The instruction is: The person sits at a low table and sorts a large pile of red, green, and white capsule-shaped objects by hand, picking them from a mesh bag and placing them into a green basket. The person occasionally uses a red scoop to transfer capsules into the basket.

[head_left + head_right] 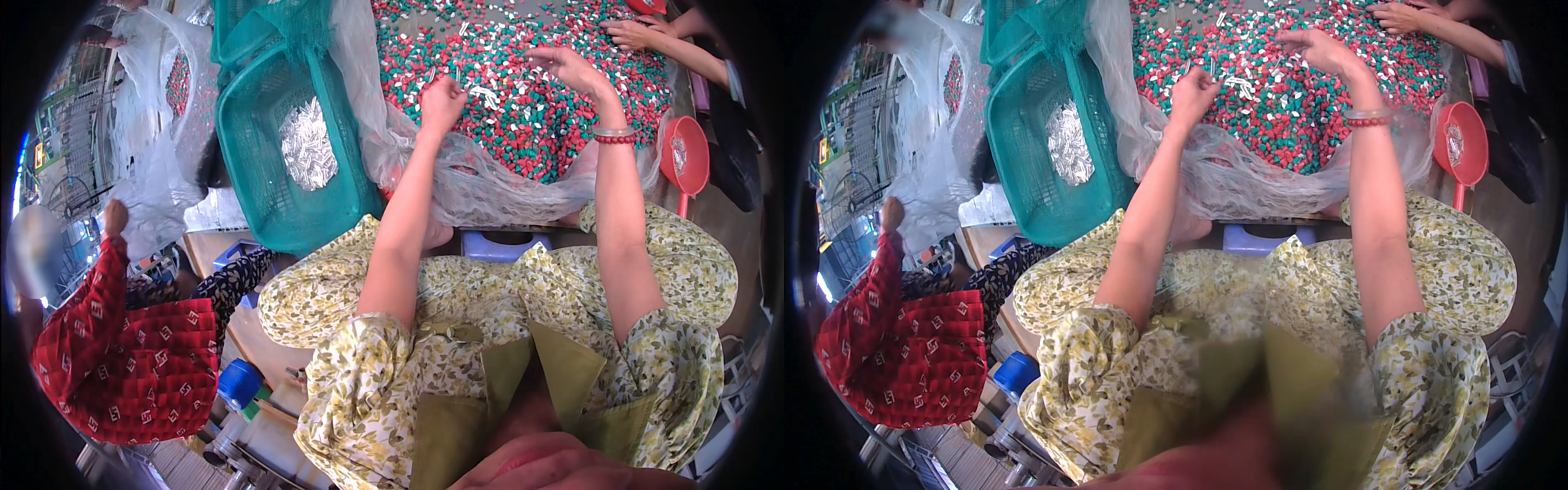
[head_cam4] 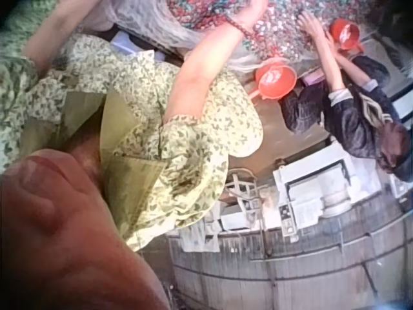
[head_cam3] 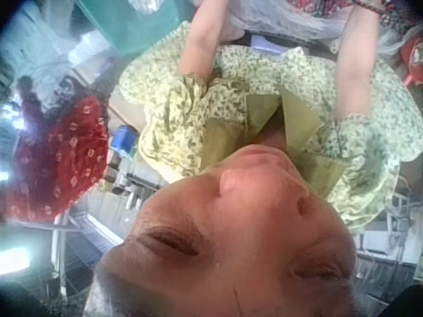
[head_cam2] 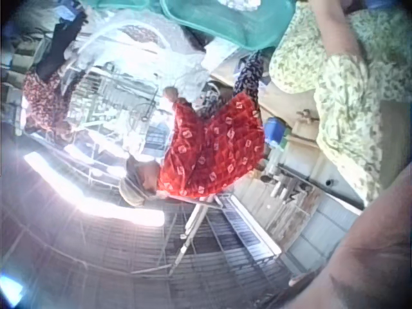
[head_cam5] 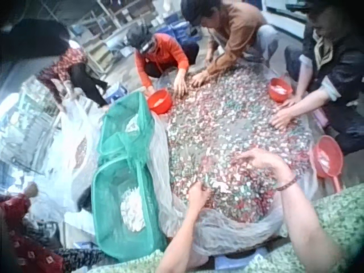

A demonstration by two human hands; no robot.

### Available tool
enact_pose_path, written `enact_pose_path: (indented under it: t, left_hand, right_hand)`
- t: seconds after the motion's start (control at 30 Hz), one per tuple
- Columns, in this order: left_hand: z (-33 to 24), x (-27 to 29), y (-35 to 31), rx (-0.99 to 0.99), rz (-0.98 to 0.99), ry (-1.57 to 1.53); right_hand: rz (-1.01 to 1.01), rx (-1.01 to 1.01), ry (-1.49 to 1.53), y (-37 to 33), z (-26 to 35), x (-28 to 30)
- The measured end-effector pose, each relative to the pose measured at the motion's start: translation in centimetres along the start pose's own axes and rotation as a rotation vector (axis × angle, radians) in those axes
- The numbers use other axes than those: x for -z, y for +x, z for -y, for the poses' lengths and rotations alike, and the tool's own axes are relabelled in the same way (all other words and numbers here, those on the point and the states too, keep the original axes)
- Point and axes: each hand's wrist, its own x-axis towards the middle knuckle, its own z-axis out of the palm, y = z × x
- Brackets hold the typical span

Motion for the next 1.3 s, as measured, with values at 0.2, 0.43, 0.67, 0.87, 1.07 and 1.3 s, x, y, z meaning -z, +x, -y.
enact_pose_path:
  t: [0.2,0.43,0.67,0.87,1.07,1.3]
  left_hand:
    - [-2.7,5.6,1.1,0.317,0.1,-1.147]
    - [-4.1,3.3,1.4,0.28,0.37,-1.186]
    - [-1.8,-2.5,1.6,-0.346,0.125,0.445]
    - [-3.2,1.1,2.4,-0.068,0.21,-0.038]
    - [-4.8,5.4,-0.8,0.177,0.435,-1.6]
    - [-5.6,4.5,-0.4,0.194,0.571,-1.406]
  right_hand:
    - [-0.179,-0.036,-0.459,1.8,-1.1,-4.5]
    - [-0.286,-0.132,-0.657,0.4,-2.6,-8.0]
    - [-0.385,-0.274,-0.29,-1.0,-3.4,-5.2]
    - [-0.47,-0.02,0.965,-0.3,-1.2,-2.4]
    - [-0.148,0.302,1.277,-2.4,3.4,0.4]
    - [-0.102,0.045,1.072,-1.5,4.6,-0.2]
